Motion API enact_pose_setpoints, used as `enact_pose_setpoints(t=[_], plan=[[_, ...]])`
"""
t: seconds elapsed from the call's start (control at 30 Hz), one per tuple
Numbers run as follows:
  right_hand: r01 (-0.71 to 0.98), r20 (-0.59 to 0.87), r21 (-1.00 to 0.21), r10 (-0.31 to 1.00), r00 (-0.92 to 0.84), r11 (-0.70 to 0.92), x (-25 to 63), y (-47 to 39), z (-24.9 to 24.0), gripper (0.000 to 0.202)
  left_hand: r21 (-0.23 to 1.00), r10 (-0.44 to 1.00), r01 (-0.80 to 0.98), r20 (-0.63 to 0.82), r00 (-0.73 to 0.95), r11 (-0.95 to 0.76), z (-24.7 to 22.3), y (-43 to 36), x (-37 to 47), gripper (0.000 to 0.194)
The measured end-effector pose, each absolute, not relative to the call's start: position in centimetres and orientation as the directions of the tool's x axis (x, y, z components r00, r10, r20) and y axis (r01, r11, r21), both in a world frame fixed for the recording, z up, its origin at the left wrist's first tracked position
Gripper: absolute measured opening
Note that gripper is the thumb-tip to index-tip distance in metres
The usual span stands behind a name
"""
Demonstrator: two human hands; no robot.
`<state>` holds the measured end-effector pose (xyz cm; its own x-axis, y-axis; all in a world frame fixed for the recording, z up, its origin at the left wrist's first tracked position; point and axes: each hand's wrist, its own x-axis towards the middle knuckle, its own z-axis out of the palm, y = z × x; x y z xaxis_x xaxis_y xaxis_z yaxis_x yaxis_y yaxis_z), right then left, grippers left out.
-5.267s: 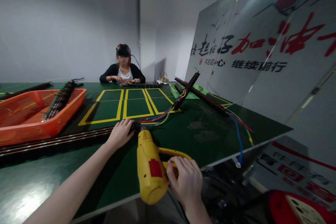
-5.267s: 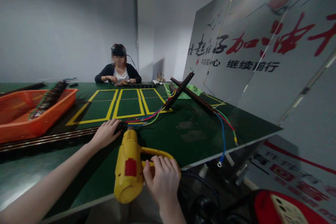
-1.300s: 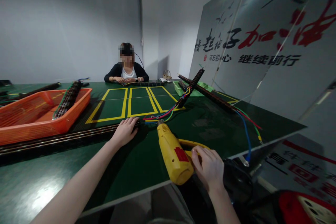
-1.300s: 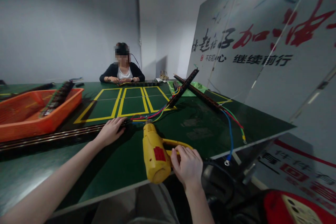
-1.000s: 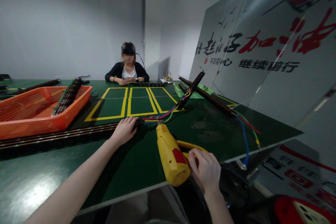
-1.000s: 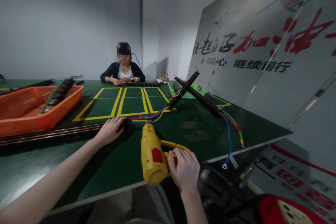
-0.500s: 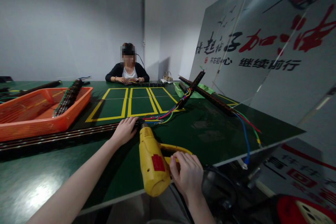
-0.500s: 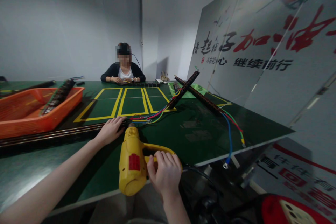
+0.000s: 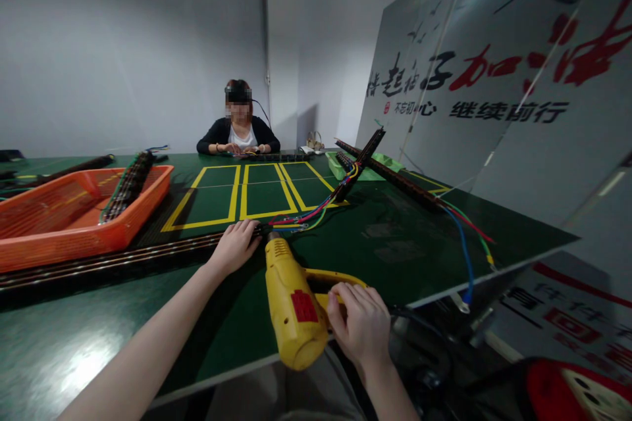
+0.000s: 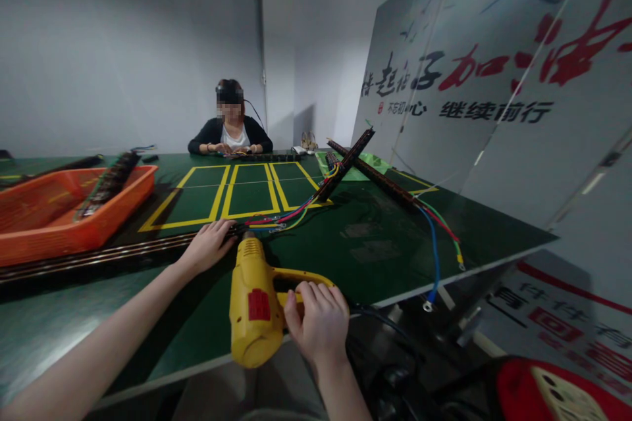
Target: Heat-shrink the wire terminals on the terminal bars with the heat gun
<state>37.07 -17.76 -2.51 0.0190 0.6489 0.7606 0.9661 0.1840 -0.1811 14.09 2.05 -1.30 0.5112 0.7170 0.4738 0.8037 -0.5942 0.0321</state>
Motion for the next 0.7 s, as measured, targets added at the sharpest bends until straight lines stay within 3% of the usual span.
enact_pose_setpoints(t=[0.7], plan=[[0.993,0.761,-0.103,0.648,0.039,0.061,41.6,-18.2,-2.1,0.035,0.125,0.727,0.82,0.551,0.41,-0.558,-0.8,1.7,14.2,0.028]])
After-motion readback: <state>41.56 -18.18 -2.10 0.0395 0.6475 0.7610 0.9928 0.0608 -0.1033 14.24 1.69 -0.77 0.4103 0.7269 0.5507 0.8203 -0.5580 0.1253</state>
